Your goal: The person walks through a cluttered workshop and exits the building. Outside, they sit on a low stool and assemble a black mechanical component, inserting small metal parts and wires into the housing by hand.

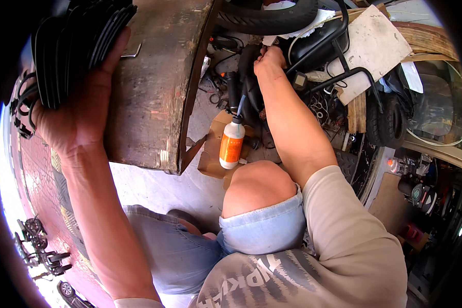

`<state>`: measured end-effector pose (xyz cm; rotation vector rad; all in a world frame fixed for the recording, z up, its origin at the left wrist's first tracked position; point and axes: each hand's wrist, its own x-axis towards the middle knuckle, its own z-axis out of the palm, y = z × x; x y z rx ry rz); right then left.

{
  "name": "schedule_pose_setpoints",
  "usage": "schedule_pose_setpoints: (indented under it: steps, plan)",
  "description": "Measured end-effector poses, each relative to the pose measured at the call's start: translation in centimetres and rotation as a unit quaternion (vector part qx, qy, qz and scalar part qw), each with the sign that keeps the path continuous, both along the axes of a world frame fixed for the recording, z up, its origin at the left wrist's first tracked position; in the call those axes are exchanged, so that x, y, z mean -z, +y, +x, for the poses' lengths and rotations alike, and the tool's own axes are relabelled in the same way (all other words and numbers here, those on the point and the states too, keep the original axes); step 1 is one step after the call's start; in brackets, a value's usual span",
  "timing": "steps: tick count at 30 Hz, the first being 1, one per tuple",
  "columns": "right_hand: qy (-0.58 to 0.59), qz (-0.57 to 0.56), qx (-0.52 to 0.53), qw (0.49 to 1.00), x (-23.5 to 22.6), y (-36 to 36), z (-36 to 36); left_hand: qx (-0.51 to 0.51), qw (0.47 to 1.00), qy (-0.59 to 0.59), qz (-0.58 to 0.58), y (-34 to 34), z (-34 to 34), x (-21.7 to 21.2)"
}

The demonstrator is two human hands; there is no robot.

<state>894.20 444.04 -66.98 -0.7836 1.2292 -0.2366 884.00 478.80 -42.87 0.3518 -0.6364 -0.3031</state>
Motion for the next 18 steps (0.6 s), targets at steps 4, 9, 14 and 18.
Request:
schedule_pose_setpoints:
  steps: [4,9,14,18]
  plan:
    - [-0.108,0.106,0.09,0.984,3.3,-3.6,1.7,-0.025,0.999,-0.002,0.027,0.6,0.1,0.7]
    - [-0.173,0.145,0.141,0.964,5.0,-4.1,3.5,-0.052,0.997,0.024,0.048,1.2,-0.3,0.4]
    - [-0.215,0.081,0.167,0.959,6.5,-6.1,5.5,-0.21,0.965,0.082,0.137,-1.9,0.1,-0.9]
    - [-0.107,-0.008,0.124,0.986,3.7,-2.6,2.1,-0.22,0.963,0.084,0.127,-1.3,-0.5,-0.5]
